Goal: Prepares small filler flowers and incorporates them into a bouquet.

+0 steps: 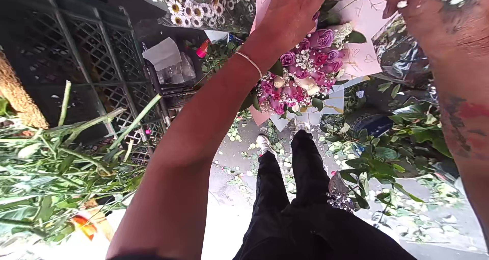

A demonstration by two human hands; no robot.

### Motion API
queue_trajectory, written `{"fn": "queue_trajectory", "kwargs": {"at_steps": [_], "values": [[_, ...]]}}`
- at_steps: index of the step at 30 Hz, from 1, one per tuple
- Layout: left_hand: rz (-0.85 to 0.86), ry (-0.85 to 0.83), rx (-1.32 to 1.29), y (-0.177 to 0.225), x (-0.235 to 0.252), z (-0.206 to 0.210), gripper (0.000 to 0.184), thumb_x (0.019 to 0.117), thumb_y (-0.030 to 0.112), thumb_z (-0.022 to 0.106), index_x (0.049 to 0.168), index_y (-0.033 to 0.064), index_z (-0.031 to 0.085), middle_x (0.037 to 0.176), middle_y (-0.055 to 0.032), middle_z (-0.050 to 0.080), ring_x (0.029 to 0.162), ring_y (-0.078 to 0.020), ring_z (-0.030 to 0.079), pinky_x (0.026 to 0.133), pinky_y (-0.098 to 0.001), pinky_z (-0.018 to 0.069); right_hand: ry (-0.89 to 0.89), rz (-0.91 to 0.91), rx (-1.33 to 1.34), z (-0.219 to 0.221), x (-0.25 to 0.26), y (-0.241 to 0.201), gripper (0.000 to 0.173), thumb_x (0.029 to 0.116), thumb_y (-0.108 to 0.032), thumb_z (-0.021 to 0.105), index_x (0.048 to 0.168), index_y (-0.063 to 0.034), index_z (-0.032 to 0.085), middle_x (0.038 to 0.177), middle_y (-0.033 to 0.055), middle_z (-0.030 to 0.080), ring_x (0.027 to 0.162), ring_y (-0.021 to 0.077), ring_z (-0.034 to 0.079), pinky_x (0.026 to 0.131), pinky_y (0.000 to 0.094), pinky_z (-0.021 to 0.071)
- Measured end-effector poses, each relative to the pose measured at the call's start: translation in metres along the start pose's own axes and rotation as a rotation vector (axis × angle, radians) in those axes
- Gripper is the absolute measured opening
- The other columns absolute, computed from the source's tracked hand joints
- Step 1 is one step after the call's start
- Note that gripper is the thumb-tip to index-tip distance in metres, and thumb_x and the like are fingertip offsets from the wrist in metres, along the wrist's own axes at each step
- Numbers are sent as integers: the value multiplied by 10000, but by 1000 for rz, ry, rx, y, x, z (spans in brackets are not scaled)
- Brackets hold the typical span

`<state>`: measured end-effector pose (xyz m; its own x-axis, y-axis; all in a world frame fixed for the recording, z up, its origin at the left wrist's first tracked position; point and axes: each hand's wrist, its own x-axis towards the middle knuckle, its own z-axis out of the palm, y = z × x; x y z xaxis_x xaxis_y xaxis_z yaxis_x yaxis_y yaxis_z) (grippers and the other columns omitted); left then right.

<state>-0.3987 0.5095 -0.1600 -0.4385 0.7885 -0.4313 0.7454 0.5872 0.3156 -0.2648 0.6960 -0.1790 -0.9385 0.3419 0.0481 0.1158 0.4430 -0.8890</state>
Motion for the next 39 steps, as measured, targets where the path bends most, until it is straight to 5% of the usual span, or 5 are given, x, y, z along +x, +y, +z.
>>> {"fn": "queue_trajectory", "kwargs": {"at_steps": [14,24,28,32,39], "values": [[158,771,-1028,82,-152,-23,136,848,-104,702,967,-55,745,953,-122,681,847,-106,657,744,-228,572,-245,25,-34,-1,-77,-153,659,808,-109,803,1386,-98,485,1019,110,705,850,208,695,725,430,569],[-443,1010,-2032,127,-276,-18,98,947,-59,604,986,-6,677,795,-48,692,666,-90,645,668,-245,574,-239,-143,178,30,-149,-212,207,1003,-163,611,1030,-12,750,921,70,680,715,73,645,653,217,569],[-289,429,-1501,172,-369,4,287,1015,48,576,1252,-103,636,1119,-152,726,914,-148,722,841,-301,600,-420,-430,-400,30,-177,-250,136,958,-37,623,996,7,746,1027,250,703,780,430,712,627,596,571],[-125,907,-387,183,-441,15,379,966,206,687,1263,-29,677,1268,-187,688,1190,-298,659,1045,-399,520,-686,-569,-342,46,-234,-292,113,822,20,753,930,-8,771,1032,222,720,721,405,716,600,588,585],[-375,615,-775,159,-548,21,363,1078,190,505,1236,-104,647,1130,-286,696,1081,-397,690,1003,-510,523,-749,-657,-246,97,-296,-361,279,857,-51,736,1113,48,686,894,178,738,765,341,744,697,534,611]]}}
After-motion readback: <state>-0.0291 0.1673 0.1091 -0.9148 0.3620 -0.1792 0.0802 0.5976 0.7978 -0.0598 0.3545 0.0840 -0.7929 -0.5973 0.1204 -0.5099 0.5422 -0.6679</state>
